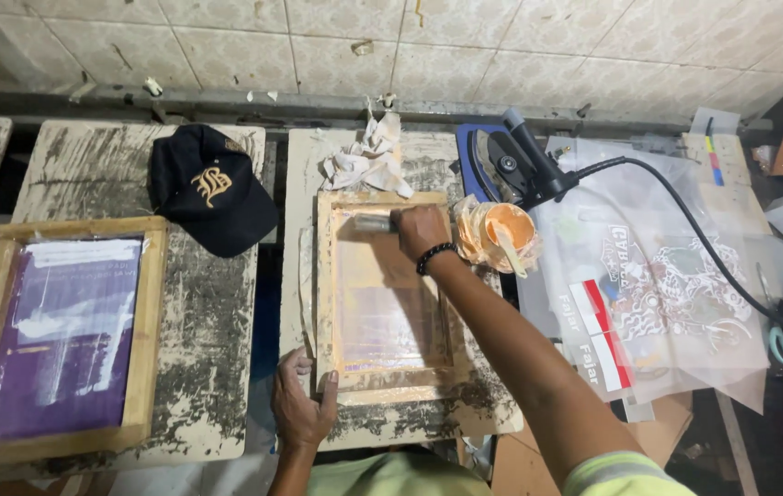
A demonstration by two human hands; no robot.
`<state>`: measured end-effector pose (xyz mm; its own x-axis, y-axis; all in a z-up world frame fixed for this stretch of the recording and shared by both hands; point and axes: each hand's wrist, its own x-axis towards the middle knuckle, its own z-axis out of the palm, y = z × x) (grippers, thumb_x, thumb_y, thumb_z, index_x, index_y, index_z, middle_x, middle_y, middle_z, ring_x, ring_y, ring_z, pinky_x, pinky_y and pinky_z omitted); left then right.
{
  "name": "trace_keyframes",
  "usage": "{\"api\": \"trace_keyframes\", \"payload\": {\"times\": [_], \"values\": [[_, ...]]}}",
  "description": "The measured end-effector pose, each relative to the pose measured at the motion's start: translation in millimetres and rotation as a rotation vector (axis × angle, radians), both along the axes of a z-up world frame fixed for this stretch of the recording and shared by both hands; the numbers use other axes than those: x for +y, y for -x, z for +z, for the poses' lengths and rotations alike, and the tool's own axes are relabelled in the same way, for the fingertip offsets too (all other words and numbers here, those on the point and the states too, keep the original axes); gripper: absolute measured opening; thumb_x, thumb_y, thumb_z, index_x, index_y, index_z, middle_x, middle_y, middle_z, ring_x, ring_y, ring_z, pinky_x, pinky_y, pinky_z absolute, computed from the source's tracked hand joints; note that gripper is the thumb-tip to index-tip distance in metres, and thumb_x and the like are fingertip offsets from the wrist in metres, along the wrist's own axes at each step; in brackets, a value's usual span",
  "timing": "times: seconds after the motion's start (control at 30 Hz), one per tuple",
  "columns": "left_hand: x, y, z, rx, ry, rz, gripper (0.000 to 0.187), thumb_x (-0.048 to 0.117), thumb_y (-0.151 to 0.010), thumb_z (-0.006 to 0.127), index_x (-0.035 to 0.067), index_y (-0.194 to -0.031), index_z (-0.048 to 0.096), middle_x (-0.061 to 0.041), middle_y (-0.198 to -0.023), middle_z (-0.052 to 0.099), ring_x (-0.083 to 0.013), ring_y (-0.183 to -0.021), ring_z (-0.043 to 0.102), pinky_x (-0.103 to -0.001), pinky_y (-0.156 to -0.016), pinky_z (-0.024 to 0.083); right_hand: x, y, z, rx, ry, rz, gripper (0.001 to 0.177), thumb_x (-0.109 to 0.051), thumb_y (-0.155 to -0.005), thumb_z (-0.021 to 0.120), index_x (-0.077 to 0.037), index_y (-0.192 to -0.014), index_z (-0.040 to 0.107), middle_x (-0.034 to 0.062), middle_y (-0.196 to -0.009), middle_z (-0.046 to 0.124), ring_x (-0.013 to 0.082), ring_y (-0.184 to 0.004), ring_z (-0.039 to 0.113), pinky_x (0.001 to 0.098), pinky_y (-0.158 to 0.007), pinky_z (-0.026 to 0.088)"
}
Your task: The person uses a squeegee to spread orange ink across a screen printing frame. They then use a small stick to scrape excess ink from the squeegee blade before continuing to pull the ink across the screen.
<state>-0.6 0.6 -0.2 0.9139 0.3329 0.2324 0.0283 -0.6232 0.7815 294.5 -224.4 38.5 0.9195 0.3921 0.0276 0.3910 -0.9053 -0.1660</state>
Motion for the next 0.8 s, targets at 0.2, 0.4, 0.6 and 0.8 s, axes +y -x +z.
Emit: {"api": "trace_keyframes", "payload": {"times": [0.2,0.4,0.6,0.8], "values": [[-1,3,4,0.003,-0.009,0.004,0.063,0.046,-0.087,0.063,0.007,-0.136,0.056,-0.011,-0.107,0.066,-0.0314,-0.097,0.064,-0.047,-0.081,0.05,-10,77,7,0.186,0.001,0.018,0.014,-0.016,-0.1,0.062,-0.008,-0.101,0.073,0.0083,-0.068,0.066,0.0204,-0.058,0.064,0.0262,-0.053,0.055],[0,1,-2,0.001,0.008,-0.018,0.062,0.043,-0.086,0.067,0.006,-0.135,0.054,-0.01,-0.108,0.064,-0.0296,-0.096,0.063,-0.046,-0.08,0.051,-23,107,38,0.165,0.117,0.165,0.012,-0.012,-0.097,0.068,-0.018,-0.091,0.076,-0.0033,-0.056,0.058,0.013,-0.05,0.054,0.0242,-0.045,0.051],[-1,1,-2,-0.007,0.011,-0.006,0.062,0.044,-0.086,0.066,0.007,-0.134,0.055,-0.009,-0.105,0.063,-0.0288,-0.095,0.062,-0.045,-0.08,0.051,-9,51,-5,-0.16,-0.092,0.099,0.025,-0.001,-0.093,0.059,-0.012,-0.073,0.07,0.0003,-0.048,0.052,0.0149,-0.043,0.043,0.0269,-0.04,0.039],[-1,-1,0,-0.026,0.024,-0.015,0.065,0.047,-0.087,0.063,0.007,-0.136,0.053,-0.011,-0.107,0.064,-0.0296,-0.095,0.063,-0.046,-0.08,0.05,-3,127,-4,-0.024,0.012,0.131,0.034,-0.015,-0.086,0.082,-0.005,-0.115,0.065,0.0175,-0.089,0.075,0.028,-0.07,0.07,0.0393,-0.068,0.063]]}}
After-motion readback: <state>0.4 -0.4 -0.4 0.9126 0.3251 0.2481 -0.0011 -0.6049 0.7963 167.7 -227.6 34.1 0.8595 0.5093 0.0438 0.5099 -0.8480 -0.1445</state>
